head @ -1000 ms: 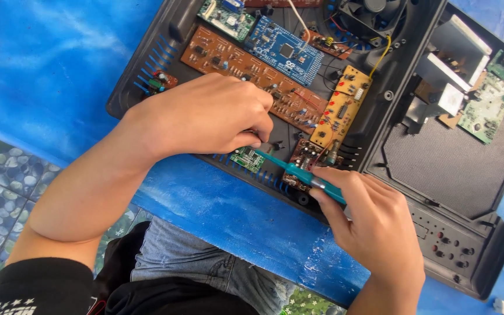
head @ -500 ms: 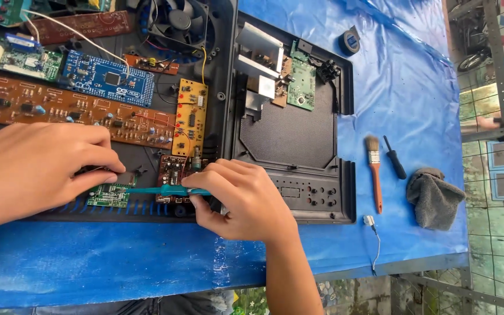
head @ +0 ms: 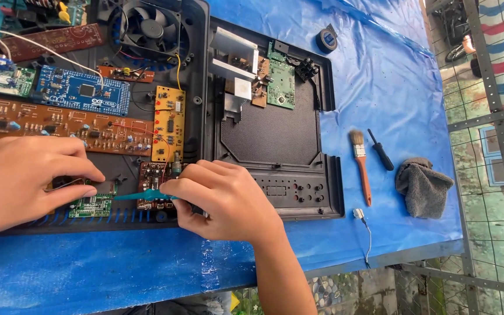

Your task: A person is repairing the internal components of an electronic device, using a screwdriver to adjust parts on circuit boards.

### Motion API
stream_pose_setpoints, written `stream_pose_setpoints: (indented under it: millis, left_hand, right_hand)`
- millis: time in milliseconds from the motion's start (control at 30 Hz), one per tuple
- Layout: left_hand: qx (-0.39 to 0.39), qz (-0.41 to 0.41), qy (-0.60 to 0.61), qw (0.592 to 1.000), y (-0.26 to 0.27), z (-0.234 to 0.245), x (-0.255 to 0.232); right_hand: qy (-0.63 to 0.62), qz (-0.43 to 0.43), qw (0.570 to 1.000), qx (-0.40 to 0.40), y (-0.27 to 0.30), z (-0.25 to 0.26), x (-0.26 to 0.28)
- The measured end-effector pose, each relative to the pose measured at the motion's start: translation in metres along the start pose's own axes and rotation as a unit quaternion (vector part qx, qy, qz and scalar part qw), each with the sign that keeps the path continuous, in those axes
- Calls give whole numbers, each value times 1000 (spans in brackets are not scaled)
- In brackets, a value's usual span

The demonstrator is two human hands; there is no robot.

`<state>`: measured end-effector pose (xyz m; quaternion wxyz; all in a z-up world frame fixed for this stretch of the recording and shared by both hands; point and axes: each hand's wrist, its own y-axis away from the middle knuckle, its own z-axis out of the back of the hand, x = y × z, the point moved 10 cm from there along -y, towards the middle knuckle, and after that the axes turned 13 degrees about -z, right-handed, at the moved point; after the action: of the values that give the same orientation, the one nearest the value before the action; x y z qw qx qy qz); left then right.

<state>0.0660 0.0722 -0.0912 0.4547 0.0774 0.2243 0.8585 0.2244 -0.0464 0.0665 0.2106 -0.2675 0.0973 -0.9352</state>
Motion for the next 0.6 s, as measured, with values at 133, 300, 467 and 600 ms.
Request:
stream_pose_setpoints:
  millis: [133, 300, 467, 600]
  left_hand:
    - [-24, -4, 14, 1000, -2, -1, 2]
    - [-20, -1, 14, 1000, -2, 1, 3]
    - [-9, -3, 10, 1000, -3, -1, 3]
    - [-8, 3, 13, 1000, -2, 1, 2]
  right_hand:
    - [5, 8, 1000, -9, 1, 4, 2]
    - [2, 13, 1000, -17, 2, 9, 1]
    - [5, 9, 1000, -13, 2, 5, 2]
    - [8, 9, 1000, -6, 1, 4, 3]
